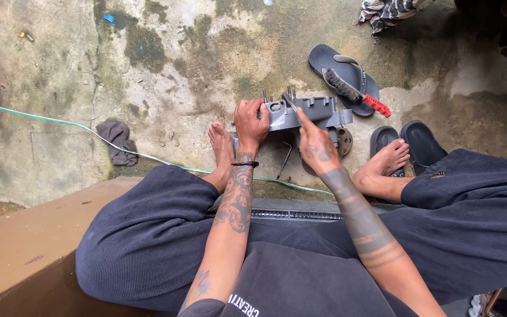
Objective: Scraping old gasket residue from a motorcycle engine casing using a hand tool
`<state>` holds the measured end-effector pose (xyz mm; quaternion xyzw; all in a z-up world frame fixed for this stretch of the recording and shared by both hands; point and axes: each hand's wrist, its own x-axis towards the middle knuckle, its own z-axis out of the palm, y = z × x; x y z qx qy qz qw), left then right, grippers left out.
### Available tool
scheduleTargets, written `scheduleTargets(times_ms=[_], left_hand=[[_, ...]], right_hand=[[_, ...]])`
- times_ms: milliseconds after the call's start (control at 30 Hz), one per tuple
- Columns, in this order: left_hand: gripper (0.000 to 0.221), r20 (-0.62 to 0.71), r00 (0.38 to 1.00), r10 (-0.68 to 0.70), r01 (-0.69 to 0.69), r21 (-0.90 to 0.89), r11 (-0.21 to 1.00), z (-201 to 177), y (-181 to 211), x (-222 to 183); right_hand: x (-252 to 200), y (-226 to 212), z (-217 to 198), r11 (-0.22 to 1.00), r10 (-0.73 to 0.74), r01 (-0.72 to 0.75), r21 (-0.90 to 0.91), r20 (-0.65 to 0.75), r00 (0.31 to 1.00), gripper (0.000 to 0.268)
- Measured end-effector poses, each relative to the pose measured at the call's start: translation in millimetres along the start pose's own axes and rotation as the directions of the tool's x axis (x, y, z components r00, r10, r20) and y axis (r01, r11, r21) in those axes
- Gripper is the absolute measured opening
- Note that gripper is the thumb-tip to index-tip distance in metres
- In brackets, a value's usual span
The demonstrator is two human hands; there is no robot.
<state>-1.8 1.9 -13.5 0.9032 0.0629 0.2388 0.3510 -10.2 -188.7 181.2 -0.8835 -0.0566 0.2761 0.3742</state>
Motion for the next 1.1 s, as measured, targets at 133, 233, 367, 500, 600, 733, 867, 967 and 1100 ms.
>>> scheduleTargets(times_ms=[133, 233, 367, 500, 600, 733, 867, 967, 1100], left_hand=[[0.020, 0.006, 1.000, -0.001, 0.001, -0.002, 1.000, 3, -4, -2], [0.021, 0.012, 1.000, -0.007, 0.007, -0.010, 1.000, 2, -3, -4], [0.021, 0.008, 1.000, -0.011, 0.011, -0.005, 1.000, -3, 2, 0], [0.021, 0.018, 1.000, -0.008, 0.009, -0.011, 1.000, -3, 1, 0], [0.020, 0.022, 1.000, -0.012, 0.012, -0.012, 1.000, 0, -2, -2], [0.019, 0.010, 1.000, -0.015, 0.015, -0.009, 1.000, -3, 1, -1], [0.020, 0.014, 1.000, -0.014, 0.015, -0.011, 1.000, -1, -1, -2], [0.020, 0.019, 1.000, -0.016, 0.017, -0.012, 1.000, -1, -1, -2], [0.020, 0.022, 1.000, -0.021, 0.021, -0.015, 1.000, -4, 4, 0]], right_hand=[[7, 35, -7, 1.000, 0.006, -0.007, 0.023, 0.032, 0.999, 0.055], [11, 36, -16, 1.000, -0.003, 0.003, 0.006, 0.049, 0.999, 0.056], [14, 20, -35, 0.996, -0.084, 0.083, 0.019, 0.115, 0.990, 0.053], [32, 61, -78, 0.983, -0.090, 0.019, 0.184, 0.390, 0.917, 0.056], [39, 90, -101, 0.993, -0.099, 0.078, 0.092, 0.257, 0.961, 0.051], [49, 117, -88, 0.989, -0.100, 0.087, 0.117, 0.105, 0.989, 0.041], [60, 114, -58, 0.963, -0.243, 0.253, -0.095, 0.102, 0.965, 0.042], [77, 107, -48, 0.932, -0.317, 0.326, -0.158, 0.084, 0.945, 0.038], [135, 144, -43, 0.954, -0.275, 0.250, -0.163, -0.154, 0.949, 0.038]])
